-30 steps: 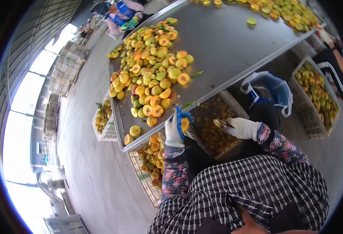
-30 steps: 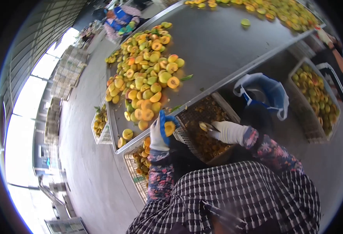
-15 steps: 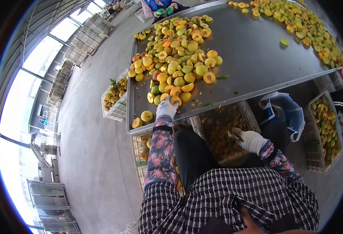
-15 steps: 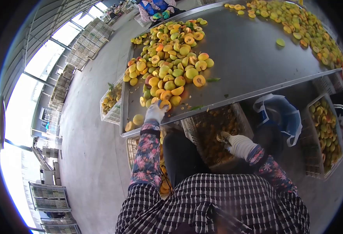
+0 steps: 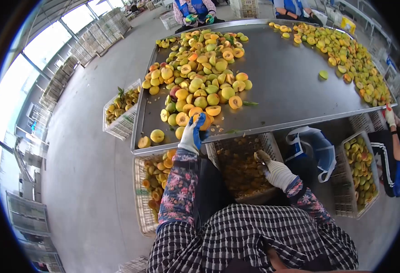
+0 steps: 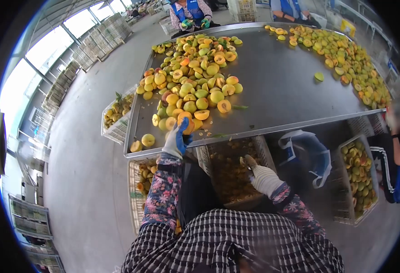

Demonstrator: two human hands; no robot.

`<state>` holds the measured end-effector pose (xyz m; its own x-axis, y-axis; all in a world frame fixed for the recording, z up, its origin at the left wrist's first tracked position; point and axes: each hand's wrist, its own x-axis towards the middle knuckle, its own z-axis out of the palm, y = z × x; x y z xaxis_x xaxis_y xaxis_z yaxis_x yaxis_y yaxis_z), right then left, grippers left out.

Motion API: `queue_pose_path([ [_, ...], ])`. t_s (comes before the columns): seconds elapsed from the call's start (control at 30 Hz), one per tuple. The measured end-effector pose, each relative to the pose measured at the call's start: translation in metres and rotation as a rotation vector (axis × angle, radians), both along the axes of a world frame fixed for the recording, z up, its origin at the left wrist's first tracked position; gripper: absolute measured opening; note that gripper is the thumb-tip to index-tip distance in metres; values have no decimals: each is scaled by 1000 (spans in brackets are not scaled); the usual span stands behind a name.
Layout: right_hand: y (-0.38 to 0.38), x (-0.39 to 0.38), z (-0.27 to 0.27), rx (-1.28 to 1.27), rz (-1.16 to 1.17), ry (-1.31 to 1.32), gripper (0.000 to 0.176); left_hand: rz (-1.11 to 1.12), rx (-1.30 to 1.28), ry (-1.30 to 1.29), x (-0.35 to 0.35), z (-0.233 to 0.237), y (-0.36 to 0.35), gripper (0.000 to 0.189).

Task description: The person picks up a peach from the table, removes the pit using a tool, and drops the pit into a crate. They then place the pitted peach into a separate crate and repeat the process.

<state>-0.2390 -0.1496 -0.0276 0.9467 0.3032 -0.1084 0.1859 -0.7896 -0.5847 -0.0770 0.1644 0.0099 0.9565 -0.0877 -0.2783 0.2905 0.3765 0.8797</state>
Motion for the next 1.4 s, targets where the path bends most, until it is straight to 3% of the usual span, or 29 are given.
queue_pose_path([
  [0.13, 11, 0, 4, 183, -87, -188, 65, -37, -460, 11, -42, 10, -48, 34],
  [0.17, 18, 3, 9, 406, -38, -390, 55, -31, -480, 2, -50, 9, -60, 33],
  [0.3, 28, -1, 53, 666, -111, -98, 35, -64, -584, 50, -71, -1, -96, 32],
  [0.43, 24, 2, 61, 443, -77, -242, 43, -176, -773, 111, -77, -1, -113, 40],
  [0.57, 17, -2, 55, 266, -100, -301, 62, -5, -754, 127, -83, 7, -120, 40],
  [1.0, 12, -4, 39, 305, -60, -438, 53, -56, -844, 226, -83, -18, -119, 30],
  [1.1, 14, -7, 50, 345, -147, -286, 52, -59, -909, 235, -87, -12, -122, 27],
  [1.33, 24, 0, 54, 250, -97, -379, 54, -126, -849, 182, -92, -18, -134, 37],
  [1.4, 25, -1, 55, 137, -108, -411, 47, -151, -861, 142, -96, -11, -137, 40],
])
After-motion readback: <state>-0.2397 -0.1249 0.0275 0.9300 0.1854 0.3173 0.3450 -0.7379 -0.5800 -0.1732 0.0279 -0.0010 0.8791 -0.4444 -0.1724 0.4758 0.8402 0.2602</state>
